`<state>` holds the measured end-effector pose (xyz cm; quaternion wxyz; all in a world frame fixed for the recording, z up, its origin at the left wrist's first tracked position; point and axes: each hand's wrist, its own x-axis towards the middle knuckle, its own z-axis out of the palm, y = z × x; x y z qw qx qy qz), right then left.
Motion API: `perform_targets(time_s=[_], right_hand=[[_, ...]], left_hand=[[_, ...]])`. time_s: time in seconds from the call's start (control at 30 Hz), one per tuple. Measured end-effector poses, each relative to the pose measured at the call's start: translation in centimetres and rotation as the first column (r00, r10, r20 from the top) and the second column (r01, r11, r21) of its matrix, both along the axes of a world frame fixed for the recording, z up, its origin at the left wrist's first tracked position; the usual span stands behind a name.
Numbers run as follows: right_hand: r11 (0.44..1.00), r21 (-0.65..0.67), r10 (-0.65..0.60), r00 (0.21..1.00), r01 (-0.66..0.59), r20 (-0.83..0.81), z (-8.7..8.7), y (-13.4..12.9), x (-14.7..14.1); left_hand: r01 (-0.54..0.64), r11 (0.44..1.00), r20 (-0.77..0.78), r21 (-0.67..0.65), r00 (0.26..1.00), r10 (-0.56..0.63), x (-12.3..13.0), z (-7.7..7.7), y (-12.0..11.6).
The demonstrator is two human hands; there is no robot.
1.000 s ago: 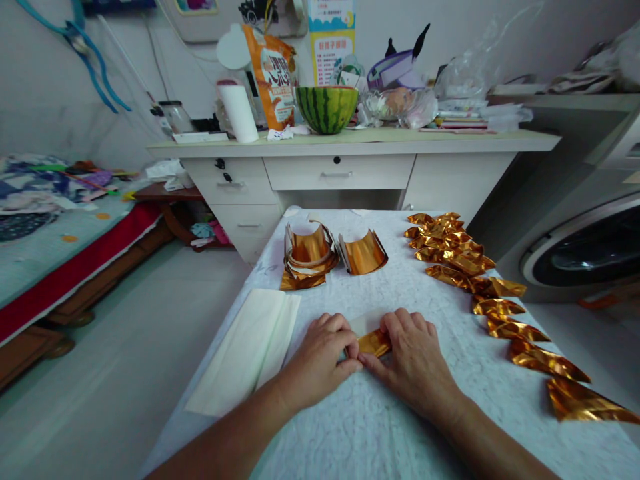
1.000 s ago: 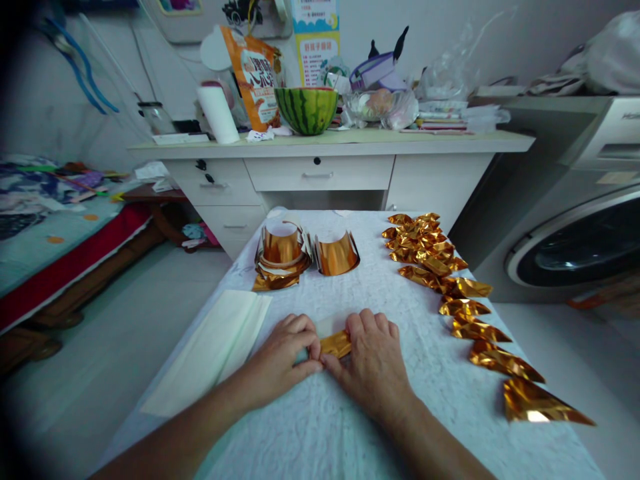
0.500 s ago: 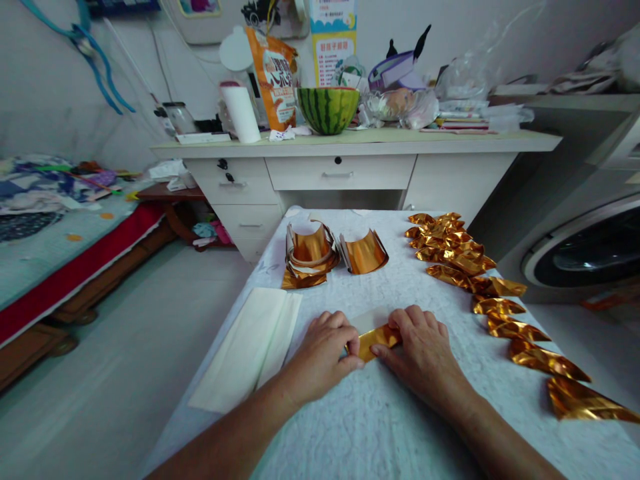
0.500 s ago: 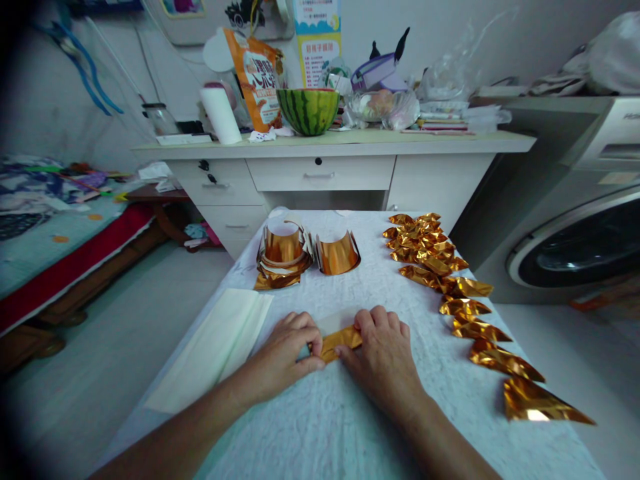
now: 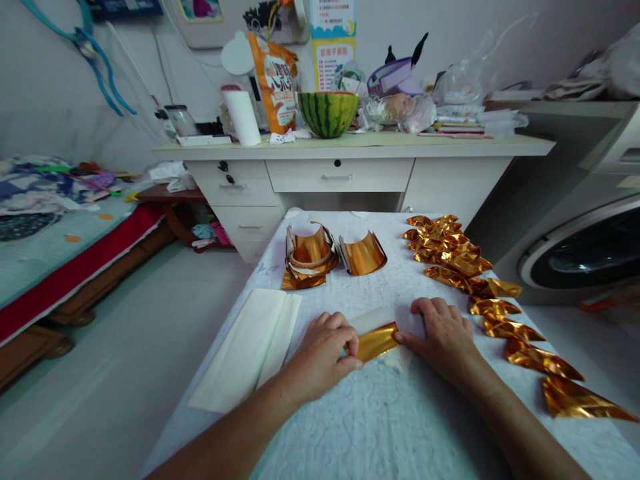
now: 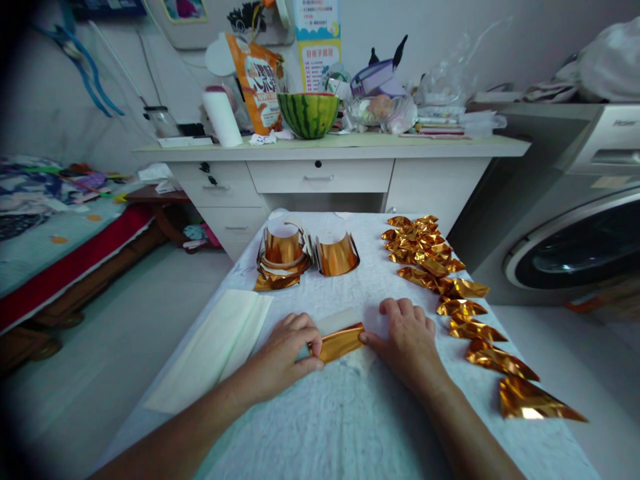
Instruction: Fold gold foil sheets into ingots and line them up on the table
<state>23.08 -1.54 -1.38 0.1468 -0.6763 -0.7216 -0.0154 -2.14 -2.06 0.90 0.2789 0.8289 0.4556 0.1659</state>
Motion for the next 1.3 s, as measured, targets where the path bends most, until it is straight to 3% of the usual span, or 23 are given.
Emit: perform_targets(time_s=[0.13,0.2,0.3,0.43,0.8,1.0,1.17,1.3], right_hand=[[0.999,0.038,0.026,0.997,-0.023,-0.071,0.5,0.5,0.6],[0.988,0.058,0.154,0.973,-0.146,-0.171,1.4,0.5,0.4],[0.921,0.004,0.371,0.876,-0.389,-0.309,2.9,-0.1,-0.6],[0.867,-0.095,0.437,0.838,-0.489,-0.327,4.1,-1.1,-2.1],[0.889,-0.006,0.437,0.852,-0.458,-0.287,2.3,-0.5,-2.1],[0.891,0.117,0.449,0.814,-0.438,-0.369,2.4,-0.3,-1.6],[0.912,0.102,0.391,0.771,-0.396,-0.503,3.0,-0.8,-1.9],[0.934,0.091,0.326,0.724,-0.345,-0.608,2.6,-0.7,-2.0]], left_hand=[[0.01,1.0,-0.002,-0.005,1.0,-0.01,0.0,0.2,-0.1],[0.012,1.0,-0.011,0.008,1.0,-0.012,0.0,0.3,-0.1],[-0.011,0.999,-0.031,0.032,0.999,0.012,0.1,0.3,-0.2],[-0.014,0.999,-0.028,0.044,1.0,0.015,0.2,0.3,-0.3],[0.002,0.966,0.102,0.257,0.994,-0.029,-0.1,0.4,0.0],[-0.044,0.97,0.165,0.241,0.986,0.003,-0.5,0.3,0.2],[-0.069,0.975,0.159,0.211,0.987,0.036,-0.4,0.1,0.2],[-0.167,0.973,0.218,0.158,0.967,0.13,-0.5,0.3,0.3]])
